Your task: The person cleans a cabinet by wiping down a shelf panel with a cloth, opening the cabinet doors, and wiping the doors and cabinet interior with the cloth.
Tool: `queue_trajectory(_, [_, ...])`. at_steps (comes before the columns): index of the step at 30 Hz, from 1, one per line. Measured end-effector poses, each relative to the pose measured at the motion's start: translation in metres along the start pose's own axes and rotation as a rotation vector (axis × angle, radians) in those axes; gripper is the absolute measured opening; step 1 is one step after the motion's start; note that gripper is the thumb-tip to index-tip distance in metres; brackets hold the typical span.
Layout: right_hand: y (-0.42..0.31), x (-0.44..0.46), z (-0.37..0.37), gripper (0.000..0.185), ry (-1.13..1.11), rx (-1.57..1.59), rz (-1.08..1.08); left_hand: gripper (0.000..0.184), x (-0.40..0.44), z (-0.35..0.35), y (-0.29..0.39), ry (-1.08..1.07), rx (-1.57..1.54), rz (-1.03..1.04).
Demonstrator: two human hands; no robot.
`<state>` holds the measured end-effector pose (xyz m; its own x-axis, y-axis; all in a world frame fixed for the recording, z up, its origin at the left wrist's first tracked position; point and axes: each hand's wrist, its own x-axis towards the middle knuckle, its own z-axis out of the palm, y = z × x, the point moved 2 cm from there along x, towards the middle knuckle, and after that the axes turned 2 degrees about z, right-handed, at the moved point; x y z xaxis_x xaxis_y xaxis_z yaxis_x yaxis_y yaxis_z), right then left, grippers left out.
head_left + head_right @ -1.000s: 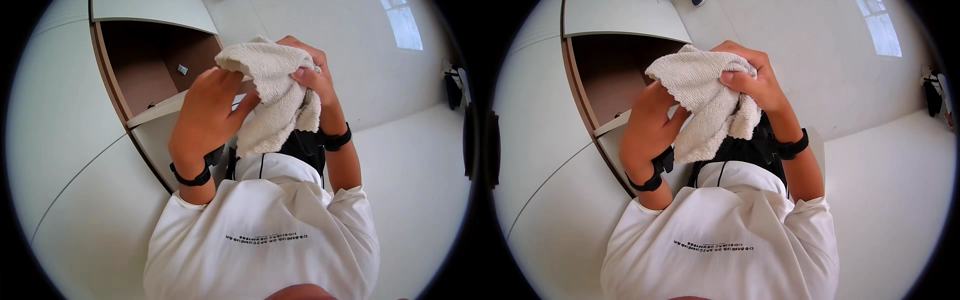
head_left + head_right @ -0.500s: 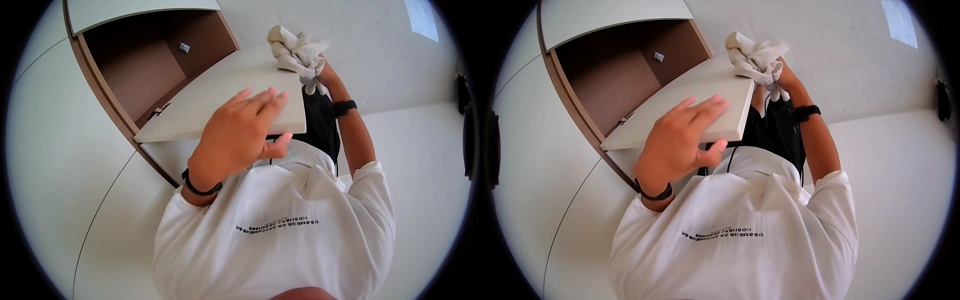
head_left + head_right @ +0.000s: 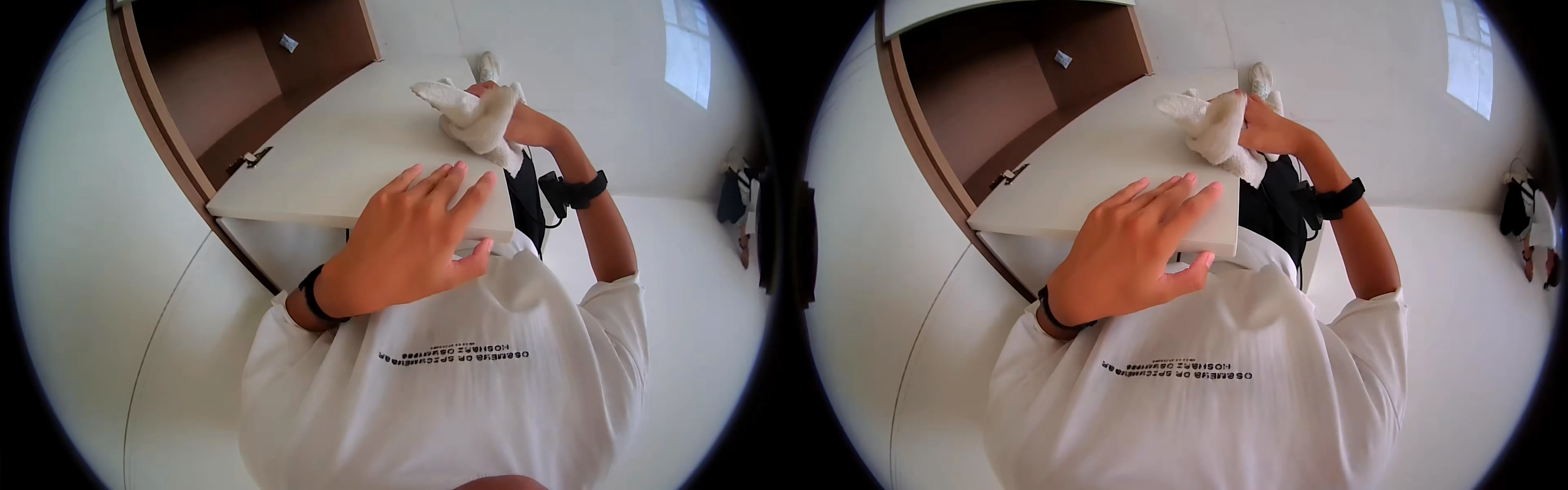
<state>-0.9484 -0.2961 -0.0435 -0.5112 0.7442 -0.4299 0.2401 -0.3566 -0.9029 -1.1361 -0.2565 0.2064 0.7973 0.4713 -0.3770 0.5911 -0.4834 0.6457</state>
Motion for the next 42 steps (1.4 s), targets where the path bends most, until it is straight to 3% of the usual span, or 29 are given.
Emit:
queue_trajectory(3, [-0.023, 0.01, 0.001, 0.049, -0.029, -0.129, 0.241, 0.056, -0.006, -0.002, -0.015, 0.025, -0.049, -0.014])
queue_trajectory(5, [0.027, 0.025, 0.002, 0.047, -0.045, -0.22, 0.249, 0.055, -0.019, -0.008, -0.024, 0.026, -0.072, 0.003])
queue_trajectory(8, [0.087, 0.06, -0.01, 0.045, -0.096, -0.361, 0.308, 0.057, -0.045, -0.024, -0.045, 0.174, -0.101, -0.145])
queue_trajectory(11, [0.113, 0.091, -0.014, 0.043, -0.191, -0.461, 0.327, 0.063, -0.082, -0.04, -0.062, 0.501, -0.019, -0.249])
queue_trajectory(13, [0.091, 0.112, -0.01, 0.042, -0.264, -0.468, 0.398, 0.07, -0.112, -0.033, -0.069, 0.612, -0.033, -0.369])
queue_trajectory(14, [0.076, 0.123, -0.01, 0.048, -0.377, -0.474, 0.558, 0.071, -0.122, -0.03, -0.069, 0.7, -0.027, -0.446])
queue_trajectory(15, [0.066, 0.126, -0.01, 0.05, -0.399, -0.502, 0.515, 0.072, -0.129, -0.026, -0.065, 0.786, -0.019, -0.527])
queue_trajectory(17, [0.05, 0.132, -0.007, 0.053, -0.446, -0.557, 0.435, 0.091, -0.14, -0.004, -0.063, 0.887, -0.122, -0.606])
queue_trajectory(19, [0.014, 0.143, 0.001, 0.065, -0.557, -0.561, 0.361, 0.102, -0.139, 0.013, -0.053, 1.044, -0.257, -0.702])
queue_trajectory(20, [-0.007, 0.147, 0.005, 0.071, -0.611, -0.566, 0.325, 0.117, -0.138, 0.019, -0.048, 0.992, -0.293, -0.777])
queue_trajectory(23, [-0.071, 0.156, 0.036, 0.076, -0.678, -0.287, 0.282, 0.121, -0.136, 0.055, -0.062, 1.166, -0.364, -0.875])
queue_trajectory(30, [-0.184, 0.191, 0.103, 0.091, -0.744, -0.271, -0.194, 0.131, -0.119, 0.078, -0.097, 1.134, -0.815, -0.727])
queue_trajectory(31, [-0.189, 0.199, 0.11, 0.089, -0.759, -0.256, -0.17, 0.132, -0.115, 0.076, -0.098, 1.131, -0.896, -0.681])
queue_trajectory(33, [-0.194, 0.223, 0.127, 0.086, -0.784, -0.227, -0.118, 0.125, -0.114, 0.076, -0.103, 1.165, -0.907, -0.697])
queue_trajectory(35, [-0.167, 0.251, 0.139, 0.076, -0.736, -0.246, -0.213, 0.117, -0.114, 0.073, -0.106, 1.097, -0.942, -0.728])
queue_trajectory(38, [-0.129, 0.289, 0.153, 0.075, -0.736, -0.269, -0.142, 0.084, -0.107, 0.076, -0.104, 1.241, -0.936, -0.765])
queue_trajectory(42, [-0.07, 0.331, 0.169, 0.056, -0.576, -0.512, -0.182, 0.082, -0.108, 0.077, -0.104, 1.276, -0.928, -0.767])
